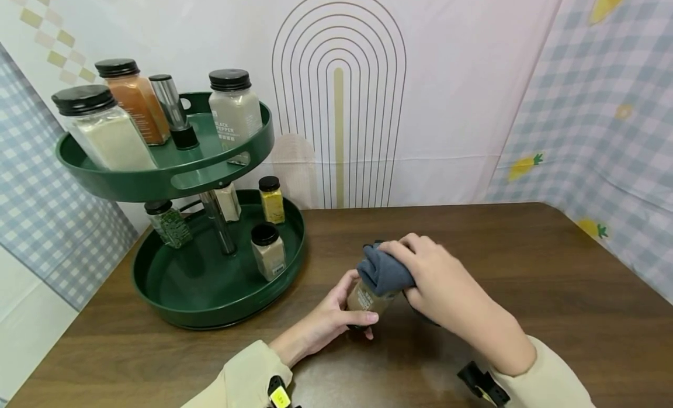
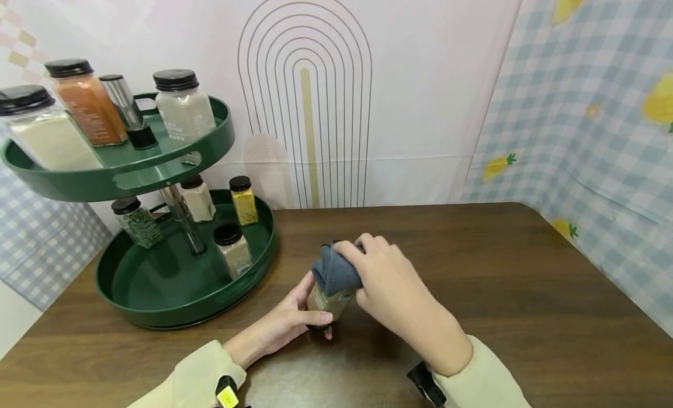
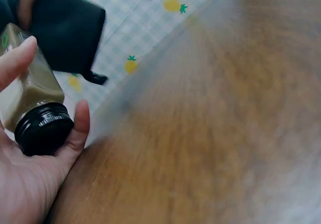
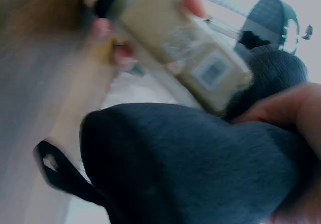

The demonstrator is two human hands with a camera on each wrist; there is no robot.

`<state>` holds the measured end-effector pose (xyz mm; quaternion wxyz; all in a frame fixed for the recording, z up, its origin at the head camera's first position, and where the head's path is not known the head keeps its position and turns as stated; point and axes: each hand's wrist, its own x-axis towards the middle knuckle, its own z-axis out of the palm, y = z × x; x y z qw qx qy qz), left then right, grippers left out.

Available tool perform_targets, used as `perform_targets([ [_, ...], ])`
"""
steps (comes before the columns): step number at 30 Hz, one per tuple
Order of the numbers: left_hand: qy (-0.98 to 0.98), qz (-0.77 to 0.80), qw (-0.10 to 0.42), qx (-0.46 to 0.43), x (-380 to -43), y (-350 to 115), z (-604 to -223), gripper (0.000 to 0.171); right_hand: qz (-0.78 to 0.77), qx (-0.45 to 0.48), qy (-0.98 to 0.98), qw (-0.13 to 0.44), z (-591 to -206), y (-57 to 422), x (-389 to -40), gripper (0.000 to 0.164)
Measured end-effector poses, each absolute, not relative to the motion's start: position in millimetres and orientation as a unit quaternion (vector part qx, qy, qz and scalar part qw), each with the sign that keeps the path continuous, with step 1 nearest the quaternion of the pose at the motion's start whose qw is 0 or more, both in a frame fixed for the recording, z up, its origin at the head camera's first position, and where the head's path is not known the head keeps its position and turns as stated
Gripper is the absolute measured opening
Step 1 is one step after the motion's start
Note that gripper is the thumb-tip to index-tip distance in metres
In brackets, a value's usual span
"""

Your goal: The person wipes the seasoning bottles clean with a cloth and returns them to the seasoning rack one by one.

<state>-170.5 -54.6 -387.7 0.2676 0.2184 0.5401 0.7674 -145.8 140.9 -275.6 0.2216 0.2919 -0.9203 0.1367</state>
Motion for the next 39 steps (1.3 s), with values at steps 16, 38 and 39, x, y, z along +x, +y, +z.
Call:
perform_targets([
  [16,0.550,0.769,0.261,0.196,-168.1,-53.4,-388.3,0.065,-0.006,0.227,-0.954,0.196,-270.5,161.5,-150.5,0.044],
  [38,0.622,0.711,0.226,0.238,-166.0,-46.6,-386.9,0.072,0.059,0.211,-0.967,0.134,-269.8,150.7,-142.0,0.050],
  [39,0.622,0.711,0.225,0.240,-165.9,-46.7,-387.5,0.072,0.050,0.202,-0.970,0.122,-269.4,153.6,-143.1,0.047],
])
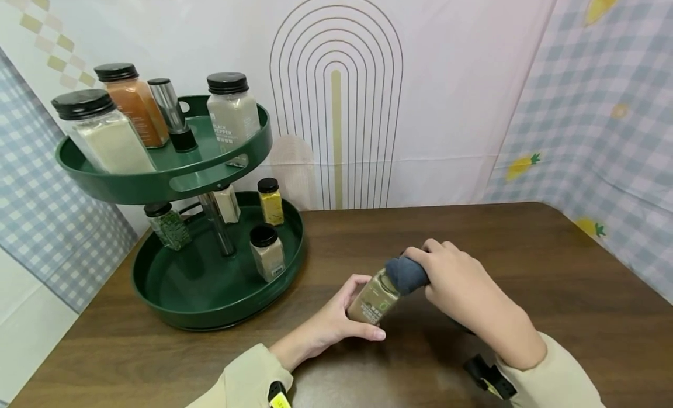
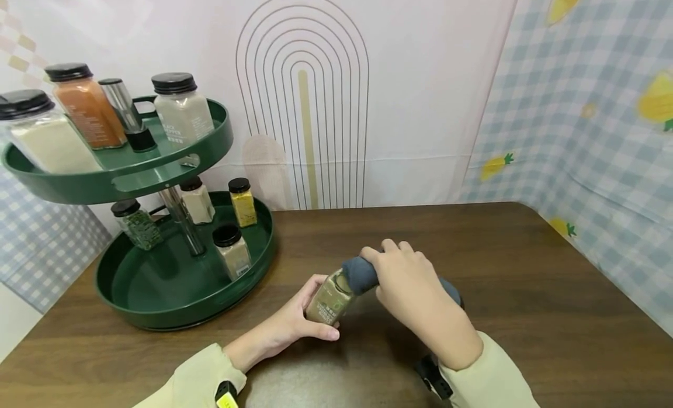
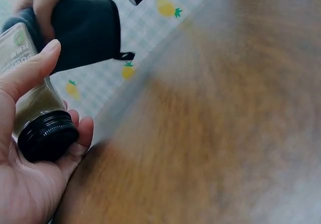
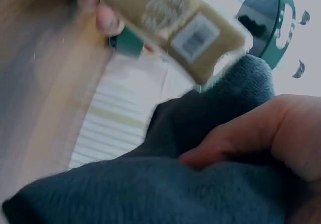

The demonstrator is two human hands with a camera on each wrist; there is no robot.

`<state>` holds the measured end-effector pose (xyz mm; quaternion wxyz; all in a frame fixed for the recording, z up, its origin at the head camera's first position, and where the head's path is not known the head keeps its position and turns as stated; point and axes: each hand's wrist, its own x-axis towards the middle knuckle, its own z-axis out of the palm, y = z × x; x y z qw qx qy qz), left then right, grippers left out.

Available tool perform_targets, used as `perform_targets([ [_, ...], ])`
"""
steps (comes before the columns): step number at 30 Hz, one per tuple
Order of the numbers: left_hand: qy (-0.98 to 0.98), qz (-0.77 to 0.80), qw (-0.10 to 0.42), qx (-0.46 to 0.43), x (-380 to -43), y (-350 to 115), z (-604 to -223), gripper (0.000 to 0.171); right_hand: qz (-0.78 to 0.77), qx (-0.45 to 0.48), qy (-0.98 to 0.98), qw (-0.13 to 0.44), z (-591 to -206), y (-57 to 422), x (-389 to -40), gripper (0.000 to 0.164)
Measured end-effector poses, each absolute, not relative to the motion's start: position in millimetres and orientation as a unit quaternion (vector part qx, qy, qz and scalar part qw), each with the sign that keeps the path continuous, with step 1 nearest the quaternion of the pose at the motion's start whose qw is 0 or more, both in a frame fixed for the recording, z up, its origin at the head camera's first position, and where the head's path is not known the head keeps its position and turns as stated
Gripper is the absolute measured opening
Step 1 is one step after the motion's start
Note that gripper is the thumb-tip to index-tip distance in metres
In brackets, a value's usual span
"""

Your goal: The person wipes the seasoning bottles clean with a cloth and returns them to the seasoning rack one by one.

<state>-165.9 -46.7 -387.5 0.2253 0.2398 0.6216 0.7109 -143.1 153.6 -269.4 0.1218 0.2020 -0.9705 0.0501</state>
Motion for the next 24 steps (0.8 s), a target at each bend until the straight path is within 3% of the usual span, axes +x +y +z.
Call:
perform_targets([
  [4,0.611,0.718,0.232,0.240,-167.1,-48.0,-389.6,0.072,0.028,0.183,-0.977,0.105,-264.1,162.8,-144.3,0.046],
  [7,0.587,0.735,0.244,0.235,-169.3,-49.1,-390.1,0.071,0.052,0.193,-0.970,0.135,-258.4,164.4,-141.9,0.053],
  [14,0.541,0.762,0.268,0.232,-172.1,-51.1,-387.8,0.062,0.130,0.330,-0.914,0.197,-263.1,146.7,-134.4,0.069],
  [24,0.555,0.750,0.275,0.231,-170.4,-52.1,-388.7,0.068,0.104,0.299,-0.933,0.174,-271.1,146.7,-137.0,0.055],
])
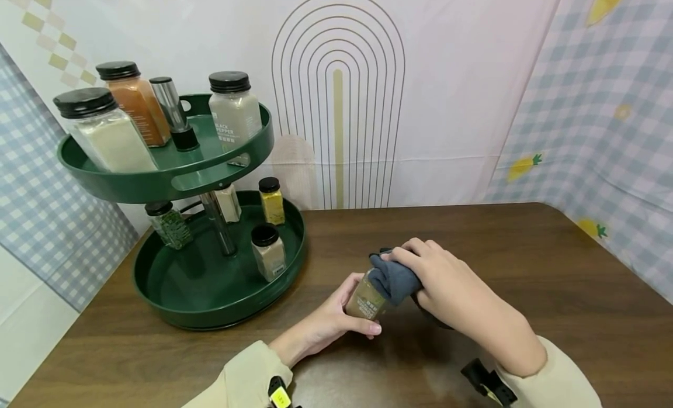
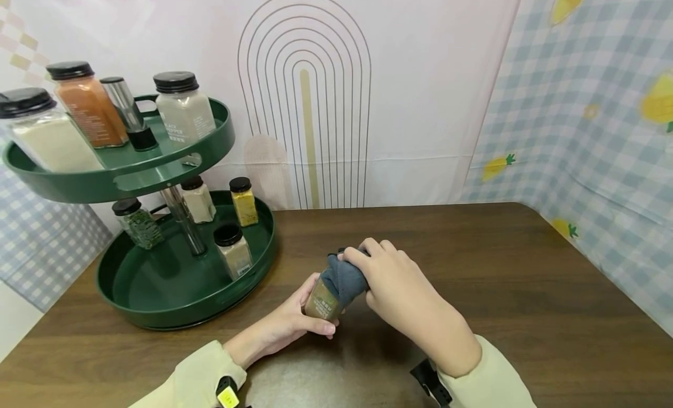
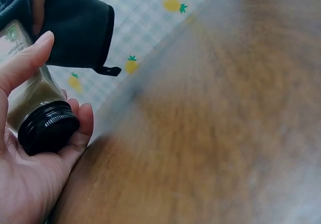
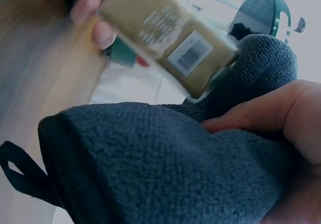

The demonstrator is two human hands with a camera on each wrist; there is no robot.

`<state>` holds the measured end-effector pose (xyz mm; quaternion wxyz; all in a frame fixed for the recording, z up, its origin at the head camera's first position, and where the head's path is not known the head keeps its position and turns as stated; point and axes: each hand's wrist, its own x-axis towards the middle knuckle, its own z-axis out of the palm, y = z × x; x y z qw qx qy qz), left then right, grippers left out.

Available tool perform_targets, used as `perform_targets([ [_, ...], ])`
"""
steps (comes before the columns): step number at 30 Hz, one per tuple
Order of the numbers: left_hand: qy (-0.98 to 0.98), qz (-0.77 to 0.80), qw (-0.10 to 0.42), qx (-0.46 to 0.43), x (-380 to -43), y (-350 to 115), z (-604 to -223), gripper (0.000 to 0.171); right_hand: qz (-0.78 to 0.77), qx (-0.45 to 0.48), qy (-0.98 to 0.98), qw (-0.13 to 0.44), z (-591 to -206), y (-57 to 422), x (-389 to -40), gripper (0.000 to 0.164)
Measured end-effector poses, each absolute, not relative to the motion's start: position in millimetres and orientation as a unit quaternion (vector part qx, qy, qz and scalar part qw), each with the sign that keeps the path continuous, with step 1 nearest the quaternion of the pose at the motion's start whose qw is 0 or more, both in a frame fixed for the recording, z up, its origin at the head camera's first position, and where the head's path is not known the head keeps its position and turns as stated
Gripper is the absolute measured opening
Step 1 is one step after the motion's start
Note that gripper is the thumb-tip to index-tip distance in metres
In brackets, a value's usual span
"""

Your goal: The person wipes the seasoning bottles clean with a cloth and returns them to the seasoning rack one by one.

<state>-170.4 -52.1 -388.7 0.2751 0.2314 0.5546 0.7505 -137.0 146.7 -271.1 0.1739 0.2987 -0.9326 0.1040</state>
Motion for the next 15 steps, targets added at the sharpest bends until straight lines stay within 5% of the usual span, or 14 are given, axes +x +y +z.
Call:
perform_targets([
  [15,0.560,0.742,0.297,0.218,-170.7,-59.4,-372.1,0.062,-0.004,0.216,-0.966,0.145,-280.2,169.8,-160.2,0.054],
])
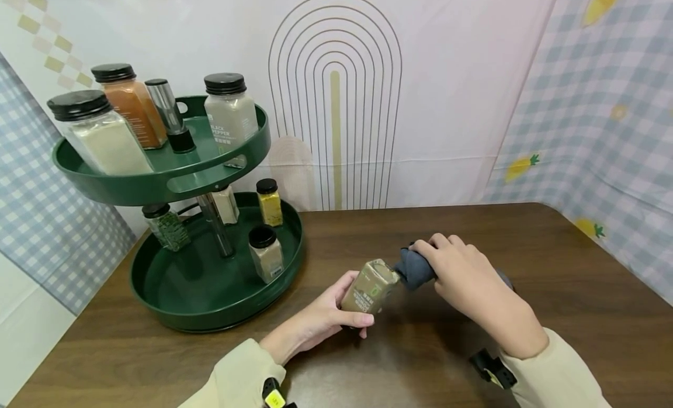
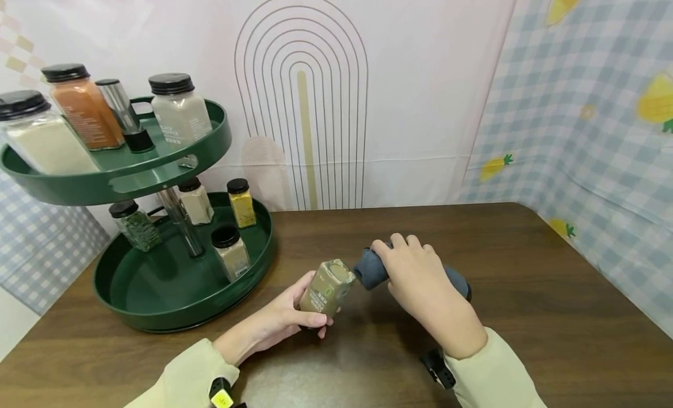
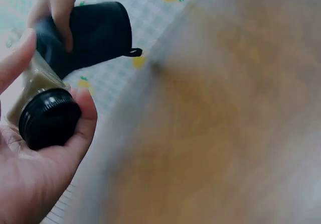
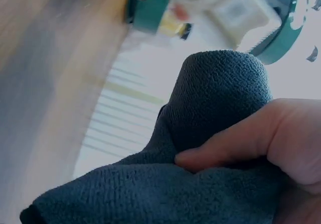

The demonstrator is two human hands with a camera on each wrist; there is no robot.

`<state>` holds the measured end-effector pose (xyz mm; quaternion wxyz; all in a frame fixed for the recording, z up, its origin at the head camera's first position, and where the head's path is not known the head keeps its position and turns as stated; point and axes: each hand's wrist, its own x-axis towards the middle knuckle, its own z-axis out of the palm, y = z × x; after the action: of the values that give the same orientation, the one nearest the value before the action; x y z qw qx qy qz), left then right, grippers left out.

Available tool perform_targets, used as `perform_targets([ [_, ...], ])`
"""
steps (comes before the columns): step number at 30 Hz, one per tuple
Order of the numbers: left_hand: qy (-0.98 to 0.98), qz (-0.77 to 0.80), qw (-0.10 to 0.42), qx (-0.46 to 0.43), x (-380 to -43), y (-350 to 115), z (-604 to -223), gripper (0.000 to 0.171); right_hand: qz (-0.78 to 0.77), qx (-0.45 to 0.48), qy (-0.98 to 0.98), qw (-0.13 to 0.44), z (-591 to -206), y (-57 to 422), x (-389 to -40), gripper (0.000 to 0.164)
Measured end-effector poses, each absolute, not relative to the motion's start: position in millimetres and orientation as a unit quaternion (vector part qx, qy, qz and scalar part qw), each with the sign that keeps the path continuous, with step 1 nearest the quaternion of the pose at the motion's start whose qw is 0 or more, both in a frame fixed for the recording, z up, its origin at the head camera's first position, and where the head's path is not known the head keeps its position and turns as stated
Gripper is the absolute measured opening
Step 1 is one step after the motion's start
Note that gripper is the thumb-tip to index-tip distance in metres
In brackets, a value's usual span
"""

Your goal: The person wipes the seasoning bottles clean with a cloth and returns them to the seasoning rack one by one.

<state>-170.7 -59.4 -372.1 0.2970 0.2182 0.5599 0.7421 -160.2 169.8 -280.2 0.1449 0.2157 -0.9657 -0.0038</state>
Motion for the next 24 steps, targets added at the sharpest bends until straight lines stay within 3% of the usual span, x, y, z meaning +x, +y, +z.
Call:
perform_targets([
  [6,0.620,0.693,0.285,0.233,-170.5,-66.8,-343.0,0.058,-0.034,0.188,-0.967,0.169,-286.4,171.5,-167.5,0.054],
  [14,0.753,0.586,0.219,0.204,-172.1,-84.1,-308.9,0.053,-0.057,0.149,-0.971,0.176,-303.5,172.8,-178.1,0.054],
  [24,0.890,0.418,0.034,0.176,-158.9,-110.8,-261.5,0.046,-0.042,0.177,-0.979,0.089,-331.0,160.9,-182.4,0.048],
])
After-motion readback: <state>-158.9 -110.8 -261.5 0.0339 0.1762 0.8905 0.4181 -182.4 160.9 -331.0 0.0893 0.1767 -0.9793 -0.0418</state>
